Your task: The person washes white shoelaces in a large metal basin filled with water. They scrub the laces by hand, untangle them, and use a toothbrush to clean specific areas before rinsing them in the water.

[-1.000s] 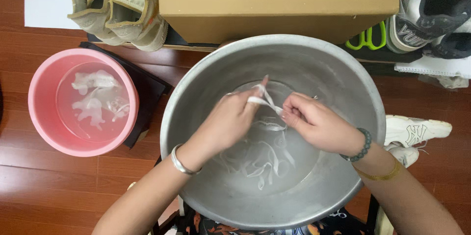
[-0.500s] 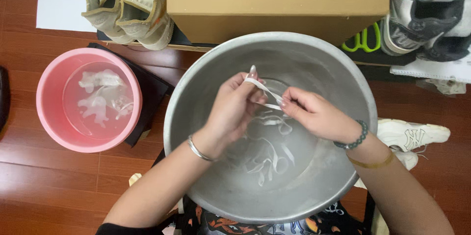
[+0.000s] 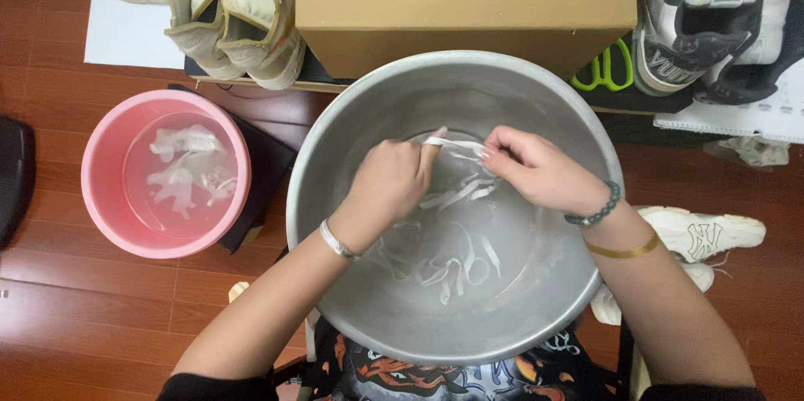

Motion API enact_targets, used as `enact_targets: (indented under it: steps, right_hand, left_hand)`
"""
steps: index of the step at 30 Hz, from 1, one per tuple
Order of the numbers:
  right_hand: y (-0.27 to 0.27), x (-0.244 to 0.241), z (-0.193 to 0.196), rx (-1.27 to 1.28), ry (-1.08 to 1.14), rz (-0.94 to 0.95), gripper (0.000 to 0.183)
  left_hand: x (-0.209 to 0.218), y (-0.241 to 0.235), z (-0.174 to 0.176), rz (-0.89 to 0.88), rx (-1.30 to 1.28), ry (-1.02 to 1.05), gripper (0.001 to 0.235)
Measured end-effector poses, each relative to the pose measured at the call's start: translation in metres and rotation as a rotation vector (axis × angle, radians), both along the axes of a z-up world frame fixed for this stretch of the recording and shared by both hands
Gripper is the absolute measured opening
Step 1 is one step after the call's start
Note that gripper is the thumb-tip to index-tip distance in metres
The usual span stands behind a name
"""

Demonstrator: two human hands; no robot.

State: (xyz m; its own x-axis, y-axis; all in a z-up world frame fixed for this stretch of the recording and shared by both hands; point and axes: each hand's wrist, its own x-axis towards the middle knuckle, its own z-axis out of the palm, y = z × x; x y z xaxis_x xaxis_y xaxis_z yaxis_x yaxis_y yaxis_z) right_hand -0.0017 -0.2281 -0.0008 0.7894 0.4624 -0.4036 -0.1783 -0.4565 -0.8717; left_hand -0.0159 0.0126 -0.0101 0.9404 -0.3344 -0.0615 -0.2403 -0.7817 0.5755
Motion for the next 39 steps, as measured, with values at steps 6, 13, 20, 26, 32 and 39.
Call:
enact_targets:
  steps: [6, 13, 20, 26, 32, 39]
  right_hand:
    - [0.01, -0.007, 0.0, 0.009, 0.038, -0.006, 0.024]
    - [0.015, -0.007, 0.002, -0.012, -0.022, 0.031, 0.024]
    - [0.01, -0.007, 0.008, -0.025, 0.015, 0.016, 0.024]
    - [0.014, -0.006, 0.004, -0.024, -0.083, 0.035, 0.023]
    - [0.014, -0.006, 0.004, -0.059, -0.034, -0.005, 0.024]
    - [0.015, -0.008, 0.009, -0.053, -0.055, 0.031, 0.024]
  left_hand:
    - [-0.002, -0.02, -0.035, 0.432, -1.352, 0.892, 0.05]
    - [-0.001, -0.034, -0.045, 0.643, -1.439, 0.748, 0.033]
    - [0.002, -0.007, -0.031, 0.504, -1.529, 0.811, 0.024]
    - [0.005, 0.02, -0.004, 0.192, -0.871, 0.551, 0.037]
    - [0.007, 0.013, 0.018, -0.237, -0.131, 0.008, 0.033]
    - [0.012, 0.008, 0.02, -0.133, -0.047, -0.125, 0.034]
